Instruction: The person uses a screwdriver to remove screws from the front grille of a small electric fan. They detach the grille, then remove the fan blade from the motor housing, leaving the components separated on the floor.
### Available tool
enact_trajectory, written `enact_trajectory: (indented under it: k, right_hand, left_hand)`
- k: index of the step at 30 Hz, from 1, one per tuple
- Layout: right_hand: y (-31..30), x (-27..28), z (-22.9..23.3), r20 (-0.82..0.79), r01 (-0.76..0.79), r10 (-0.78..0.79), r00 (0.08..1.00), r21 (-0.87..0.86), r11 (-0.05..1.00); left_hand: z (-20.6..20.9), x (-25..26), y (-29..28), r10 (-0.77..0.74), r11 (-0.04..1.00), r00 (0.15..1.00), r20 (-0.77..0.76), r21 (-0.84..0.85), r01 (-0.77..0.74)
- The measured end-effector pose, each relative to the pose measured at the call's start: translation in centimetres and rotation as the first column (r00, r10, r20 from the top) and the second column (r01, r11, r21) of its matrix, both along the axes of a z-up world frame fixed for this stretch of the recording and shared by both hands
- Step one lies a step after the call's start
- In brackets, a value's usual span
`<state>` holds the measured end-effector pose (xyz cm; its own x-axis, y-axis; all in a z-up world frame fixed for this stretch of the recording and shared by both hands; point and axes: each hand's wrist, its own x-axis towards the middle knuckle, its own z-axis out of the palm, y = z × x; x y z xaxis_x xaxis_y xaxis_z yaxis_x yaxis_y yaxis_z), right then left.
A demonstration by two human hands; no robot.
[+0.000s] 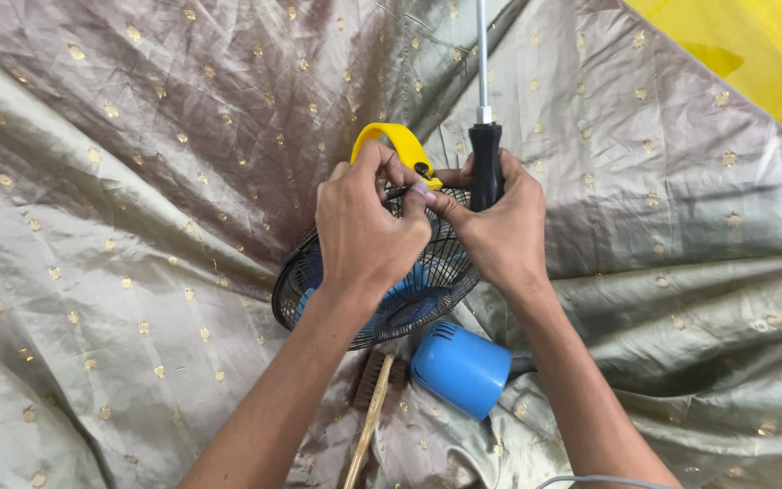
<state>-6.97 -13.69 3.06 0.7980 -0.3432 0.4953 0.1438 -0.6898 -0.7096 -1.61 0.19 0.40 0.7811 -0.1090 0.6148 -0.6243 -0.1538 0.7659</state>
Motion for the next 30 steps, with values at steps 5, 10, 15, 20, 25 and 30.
enact_trajectory:
  k: [5, 10, 15, 20, 25, 30]
  right_hand:
    - [-0.5, 0.3, -1.6, 0.046, 0.001, -0.009, 0.999, 0.169, 0.986]
    - [-0.8, 0.2, -1.1, -0.034, 0.001, 0.000, 0.999, 0.028, 1.000]
    - [-0.7, 0.0, 0.0, -0.048, -0.153, 0.153, 0.987, 0.013, 0.988]
    - [-0.3, -0.1, 0.2, -0.126, -0.083, 0.078, 0.989, -0.038, 0.996]
    - [-0.4, -0.3, 0.1, -0.193, -0.049, 0.052, 0.980, 0.018, 0.999]
    - [-0.7, -0.6, 0.5, -0.048, -0.143, 0.148, 0.988, 0.090, 0.986]
  left_hand:
    - [-0.1, 0.5, 0.9, -0.140, 0.988, 0.986, -0.090, -0.078, 0.133]
    - [-0.3, 1.0, 0.6, -0.133, 0.985, 0.991, -0.025, -0.112, 0.130]
    - [-1.1, 0.7, 0.4, -0.043, 0.997, 0.990, 0.137, -0.062, 0.052]
    - [-1.1, 1.2, -0.1, -0.035, 0.996, 0.994, 0.108, -0.081, 0.044]
    - [-1.4, 1.1, 0.1, -0.104, 0.968, 0.987, 0.122, -0.216, 0.129]
    - [-1.1, 0.6, 0.2, -0.039, 0.956, 0.990, 0.138, -0.285, 0.077]
